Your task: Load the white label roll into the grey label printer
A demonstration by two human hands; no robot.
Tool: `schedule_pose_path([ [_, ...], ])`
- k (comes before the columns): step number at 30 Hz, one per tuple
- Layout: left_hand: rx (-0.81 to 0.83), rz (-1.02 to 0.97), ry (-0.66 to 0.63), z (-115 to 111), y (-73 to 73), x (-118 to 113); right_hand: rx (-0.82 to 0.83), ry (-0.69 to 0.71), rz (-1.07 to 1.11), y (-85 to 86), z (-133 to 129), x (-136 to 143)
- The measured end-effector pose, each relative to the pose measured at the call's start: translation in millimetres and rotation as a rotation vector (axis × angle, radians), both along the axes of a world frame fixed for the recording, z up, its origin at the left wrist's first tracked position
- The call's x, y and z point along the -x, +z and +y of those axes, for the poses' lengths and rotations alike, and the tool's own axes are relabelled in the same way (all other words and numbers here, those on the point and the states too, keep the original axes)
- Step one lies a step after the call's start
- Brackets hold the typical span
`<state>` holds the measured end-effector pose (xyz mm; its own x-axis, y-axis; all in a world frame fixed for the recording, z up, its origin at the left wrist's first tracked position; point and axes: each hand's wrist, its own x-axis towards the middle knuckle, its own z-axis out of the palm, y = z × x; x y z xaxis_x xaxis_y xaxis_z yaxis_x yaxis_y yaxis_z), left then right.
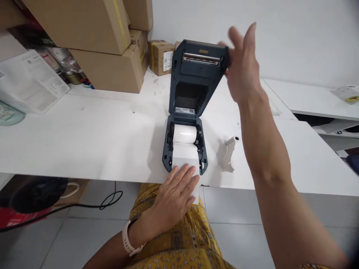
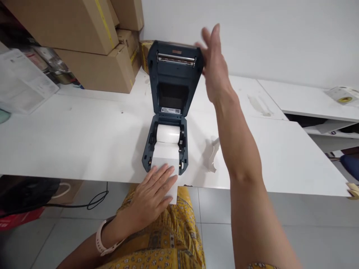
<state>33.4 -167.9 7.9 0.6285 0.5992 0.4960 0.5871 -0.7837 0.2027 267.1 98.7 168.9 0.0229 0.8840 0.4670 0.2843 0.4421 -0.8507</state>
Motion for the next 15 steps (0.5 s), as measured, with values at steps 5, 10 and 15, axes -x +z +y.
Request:
schedule_pose_path([
  [5,0.268,-0.31,-0.165,-14.1,12.1,18.2,-0.177,-0.008,-0.013,-24.1,-50.8,22.0],
  [10,0.201,-1.024,0.207,0.2,28.9,33.9,-0.321,-0.139,-0.224,-96.1,-177.0,42.7],
  [15,0.364,-0.986,0.368,49.2,31.2,29.0,-0.321,-0.195,-0.366,-152.4,-225.2,59.5],
])
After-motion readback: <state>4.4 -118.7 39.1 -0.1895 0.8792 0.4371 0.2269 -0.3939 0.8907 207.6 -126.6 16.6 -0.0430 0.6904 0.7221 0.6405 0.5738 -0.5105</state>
